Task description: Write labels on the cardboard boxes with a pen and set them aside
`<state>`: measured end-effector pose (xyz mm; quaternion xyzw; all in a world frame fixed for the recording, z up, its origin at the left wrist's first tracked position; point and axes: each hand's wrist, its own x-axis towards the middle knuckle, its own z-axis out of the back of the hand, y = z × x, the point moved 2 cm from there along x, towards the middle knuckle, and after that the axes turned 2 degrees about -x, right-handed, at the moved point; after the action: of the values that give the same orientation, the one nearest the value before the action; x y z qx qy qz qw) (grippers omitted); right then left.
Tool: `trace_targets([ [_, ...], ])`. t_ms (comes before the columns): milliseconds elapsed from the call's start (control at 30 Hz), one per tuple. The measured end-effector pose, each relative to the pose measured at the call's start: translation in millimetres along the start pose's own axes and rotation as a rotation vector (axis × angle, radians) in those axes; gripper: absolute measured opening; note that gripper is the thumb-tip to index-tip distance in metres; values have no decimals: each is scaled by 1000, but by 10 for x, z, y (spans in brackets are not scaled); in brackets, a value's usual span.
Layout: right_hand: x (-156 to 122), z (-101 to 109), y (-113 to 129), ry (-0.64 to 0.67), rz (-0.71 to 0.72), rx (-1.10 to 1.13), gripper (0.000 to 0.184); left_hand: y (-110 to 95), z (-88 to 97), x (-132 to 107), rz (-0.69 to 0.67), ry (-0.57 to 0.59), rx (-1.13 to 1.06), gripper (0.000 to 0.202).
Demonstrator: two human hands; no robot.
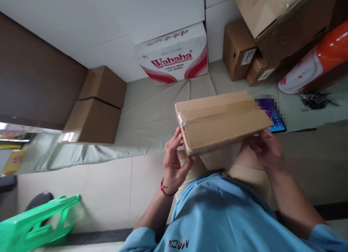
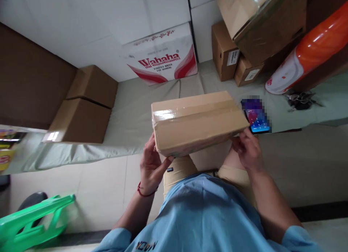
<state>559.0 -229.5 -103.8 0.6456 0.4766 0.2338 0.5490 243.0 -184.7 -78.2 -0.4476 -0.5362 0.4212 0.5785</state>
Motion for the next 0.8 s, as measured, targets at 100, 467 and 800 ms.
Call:
trace_targets([
  [100, 9, 54, 27, 19, -100, -1, 66, 110, 126, -80, 58, -93, -33, 62],
  [467, -227, 127, 206, 51, -165, -187, 40, 12, 223, -119, 23, -117, -288, 40],
  [800, -269, 77, 23, 104, -157, -158, 74, -198, 228, 14, -156, -82, -115, 63],
])
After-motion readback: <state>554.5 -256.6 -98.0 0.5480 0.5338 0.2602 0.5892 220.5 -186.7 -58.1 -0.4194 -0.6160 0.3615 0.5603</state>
